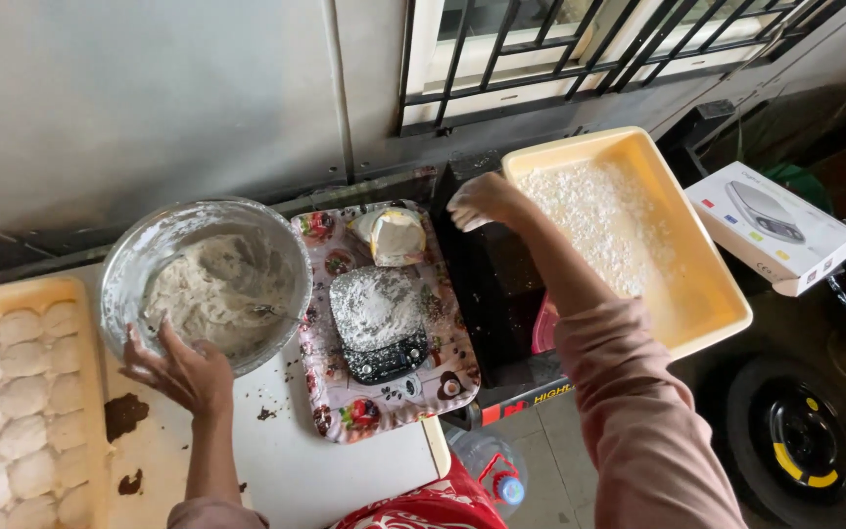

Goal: The person scoops dough from a metal bowl using a spoon, rolls it into a ball by hand, and places it into a yellow tray. They also sprinkle a white powder into the tray to coat the dough balls.

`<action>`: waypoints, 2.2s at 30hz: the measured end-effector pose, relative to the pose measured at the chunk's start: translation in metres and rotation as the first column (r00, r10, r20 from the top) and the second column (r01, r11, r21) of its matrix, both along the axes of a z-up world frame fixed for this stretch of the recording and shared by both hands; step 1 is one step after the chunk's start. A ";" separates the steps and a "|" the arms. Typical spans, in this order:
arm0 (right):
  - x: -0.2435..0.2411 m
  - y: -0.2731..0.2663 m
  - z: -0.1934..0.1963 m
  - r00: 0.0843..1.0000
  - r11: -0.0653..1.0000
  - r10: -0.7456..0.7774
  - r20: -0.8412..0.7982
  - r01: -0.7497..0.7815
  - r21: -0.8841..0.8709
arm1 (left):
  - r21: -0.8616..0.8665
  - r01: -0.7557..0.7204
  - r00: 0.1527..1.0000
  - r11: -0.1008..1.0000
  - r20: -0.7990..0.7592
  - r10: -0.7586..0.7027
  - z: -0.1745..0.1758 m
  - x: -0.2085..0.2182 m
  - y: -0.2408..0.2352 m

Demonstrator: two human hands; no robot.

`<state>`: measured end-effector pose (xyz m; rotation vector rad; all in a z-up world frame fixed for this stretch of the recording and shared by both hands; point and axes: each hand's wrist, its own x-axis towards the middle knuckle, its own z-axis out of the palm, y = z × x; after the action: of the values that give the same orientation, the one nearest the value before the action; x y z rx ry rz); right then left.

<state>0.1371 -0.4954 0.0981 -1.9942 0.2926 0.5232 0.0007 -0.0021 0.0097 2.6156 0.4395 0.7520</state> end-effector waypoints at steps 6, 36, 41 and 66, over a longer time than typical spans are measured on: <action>0.088 0.048 -0.294 0.939 0.811 0.224 0.261 -0.031 -0.584 | 0.155 0.050 0.973 0.987 0.216 -0.083 0.003 0.002 0.000; 0.049 0.113 -0.270 0.892 0.901 -0.387 0.232 0.419 -0.108 | 0.131 0.064 0.991 0.989 0.112 -0.078 0.011 0.001 -0.010; 0.053 0.109 -0.258 0.741 0.584 -0.616 -0.267 0.658 0.476 | -0.023 0.172 0.985 0.985 0.020 -0.171 0.027 0.001 -0.037; -0.225 -0.158 -0.016 0.958 0.874 -0.278 0.070 0.282 -0.397 | -0.212 0.757 0.633 0.619 0.001 -0.774 0.013 -0.074 -0.224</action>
<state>-0.0874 -0.6531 0.0818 -2.2977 0.7215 0.2777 -0.0737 -0.2264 0.0225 2.3029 -0.5689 0.2618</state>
